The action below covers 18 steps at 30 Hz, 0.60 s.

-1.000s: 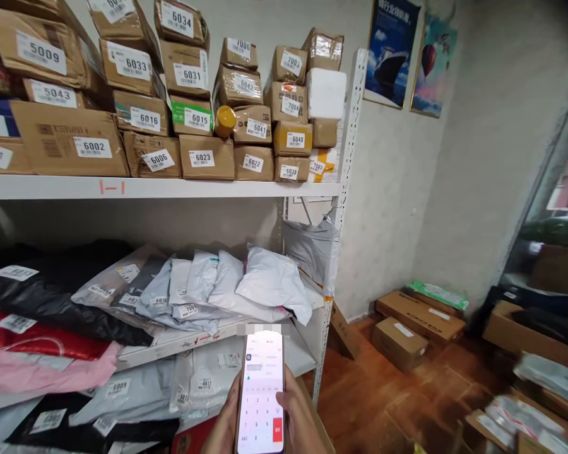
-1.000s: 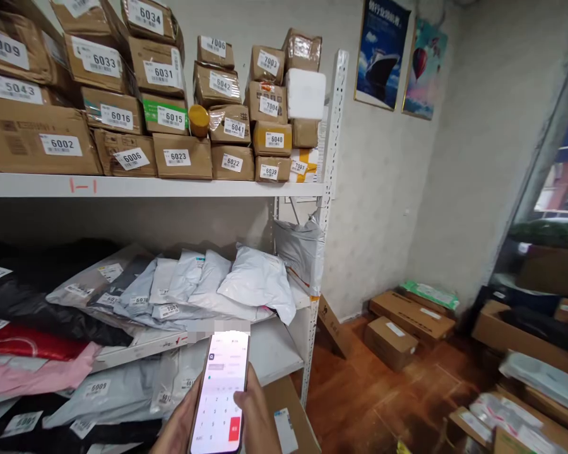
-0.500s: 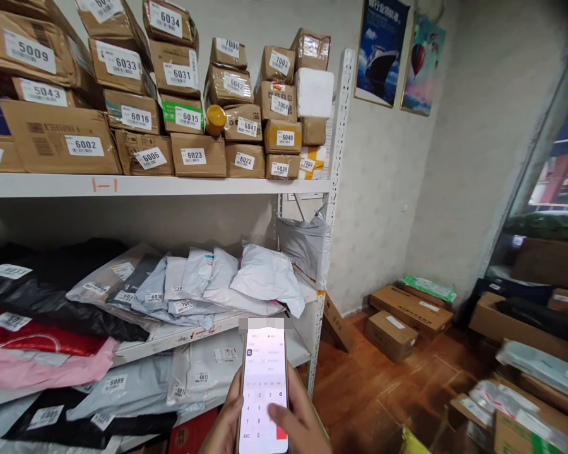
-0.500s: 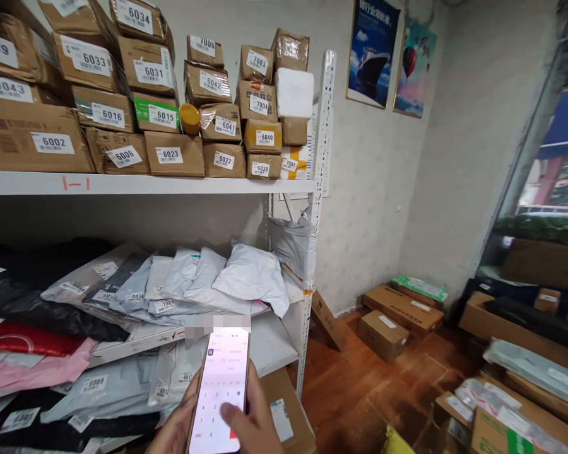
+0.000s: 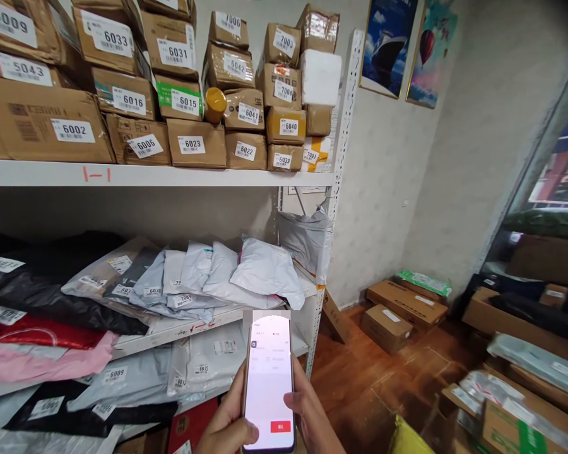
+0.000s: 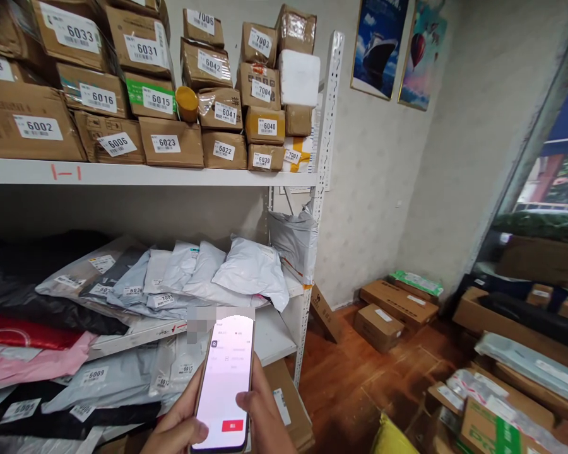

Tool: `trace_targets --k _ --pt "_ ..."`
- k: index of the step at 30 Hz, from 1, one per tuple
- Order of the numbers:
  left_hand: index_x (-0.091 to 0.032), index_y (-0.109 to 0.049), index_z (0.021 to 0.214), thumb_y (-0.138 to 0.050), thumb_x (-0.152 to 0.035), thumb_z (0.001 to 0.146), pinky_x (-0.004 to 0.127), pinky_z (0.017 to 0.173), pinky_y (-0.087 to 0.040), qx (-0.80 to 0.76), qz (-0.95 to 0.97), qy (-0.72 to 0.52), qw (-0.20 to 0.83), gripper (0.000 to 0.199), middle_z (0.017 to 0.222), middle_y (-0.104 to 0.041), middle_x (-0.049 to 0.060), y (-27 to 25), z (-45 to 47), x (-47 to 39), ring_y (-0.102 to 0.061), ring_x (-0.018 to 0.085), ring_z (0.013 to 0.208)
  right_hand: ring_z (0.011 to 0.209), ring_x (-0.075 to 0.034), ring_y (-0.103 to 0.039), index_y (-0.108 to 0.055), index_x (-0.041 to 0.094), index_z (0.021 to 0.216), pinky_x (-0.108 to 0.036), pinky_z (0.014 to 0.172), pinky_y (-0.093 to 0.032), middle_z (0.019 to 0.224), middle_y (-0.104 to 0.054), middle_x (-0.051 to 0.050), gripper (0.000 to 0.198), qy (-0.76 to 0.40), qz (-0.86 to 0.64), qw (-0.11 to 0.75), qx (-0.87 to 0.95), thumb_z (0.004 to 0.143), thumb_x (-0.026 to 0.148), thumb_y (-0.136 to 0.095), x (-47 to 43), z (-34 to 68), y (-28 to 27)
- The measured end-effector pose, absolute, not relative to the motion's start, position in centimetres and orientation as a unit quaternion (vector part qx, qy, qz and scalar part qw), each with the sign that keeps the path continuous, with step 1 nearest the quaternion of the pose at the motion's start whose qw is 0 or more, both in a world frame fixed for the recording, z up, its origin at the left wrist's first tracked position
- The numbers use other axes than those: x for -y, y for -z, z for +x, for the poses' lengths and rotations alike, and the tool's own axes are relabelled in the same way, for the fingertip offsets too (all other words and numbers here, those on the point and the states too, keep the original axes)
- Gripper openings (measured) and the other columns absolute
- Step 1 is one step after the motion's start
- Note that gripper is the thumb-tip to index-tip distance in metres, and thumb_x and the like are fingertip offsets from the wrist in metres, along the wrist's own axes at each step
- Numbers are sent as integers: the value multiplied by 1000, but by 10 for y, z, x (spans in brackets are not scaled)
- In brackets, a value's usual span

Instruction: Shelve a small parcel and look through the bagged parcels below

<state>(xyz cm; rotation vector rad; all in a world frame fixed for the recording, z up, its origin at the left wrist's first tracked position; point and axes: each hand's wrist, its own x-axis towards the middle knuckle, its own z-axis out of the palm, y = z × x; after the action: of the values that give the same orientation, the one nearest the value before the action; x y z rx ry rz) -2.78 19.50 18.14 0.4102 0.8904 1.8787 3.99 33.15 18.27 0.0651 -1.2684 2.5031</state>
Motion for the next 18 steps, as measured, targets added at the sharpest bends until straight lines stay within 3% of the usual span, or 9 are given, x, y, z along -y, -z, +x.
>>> trace_targets --k 3,6,9,11,14,18 --pt "-34 -1 145 -51 -12 58 36 81 -49 -345 201 -775 489 102 130 -55 5 -176 -33 -196 -63 22 91 98 -28 -60 -54 28 125 -39 84 -45 109 -70 -3 58 -873 -16 168 457 68 33 -64 -332 36 -176" --pt "-30 -21 144 -51 -20 59 49 92 -45 -328 270 -782 456 90 130 -54 7 -176 -39 -199 -57 31 108 103 -27 -59 -56 28 123 -40 91 -43 113 -69 -3 56 -864 -69 179 466 70 41 -67 -333 30 -168" --pt "-31 -40 136 -52 -27 63 54 97 -41 -346 305 -785 413 74 124 -58 4 -178 -42 -203 -51 34 117 103 -26 -59 -56 27 121 -38 91 -43 115 -68 -4 53 -854 -57 173 488 72 42 -68 -336 28 -163" --pt "-32 -48 130 -53 -30 63 55 100 -39 -349 310 -788 402 66 117 -62 3 -181 -42 -205 -50 34 119 97 -24 -60 -50 28 126 -36 84 -45 115 -67 -3 63 -843 0 147 518 69 38 -73 -338 29 -164" --pt "-30 -50 128 -55 -30 62 55 105 -34 -339 307 -790 408 66 111 -65 2 -185 -39 -204 -48 34 121 88 -21 -61 -38 28 134 -32 76 -45 112 -67 -3 82 -824 84 129 545 63 35 -79 -337 31 -168" --pt "-34 -41 135 -51 -37 74 56 106 -33 -323 292 -789 434 62 125 -60 2 -181 -36 -198 -46 32 125 89 -24 -63 -50 25 126 -33 75 -45 105 -71 -3 66 -862 37 144 484 66 38 -74 -333 29 -169"
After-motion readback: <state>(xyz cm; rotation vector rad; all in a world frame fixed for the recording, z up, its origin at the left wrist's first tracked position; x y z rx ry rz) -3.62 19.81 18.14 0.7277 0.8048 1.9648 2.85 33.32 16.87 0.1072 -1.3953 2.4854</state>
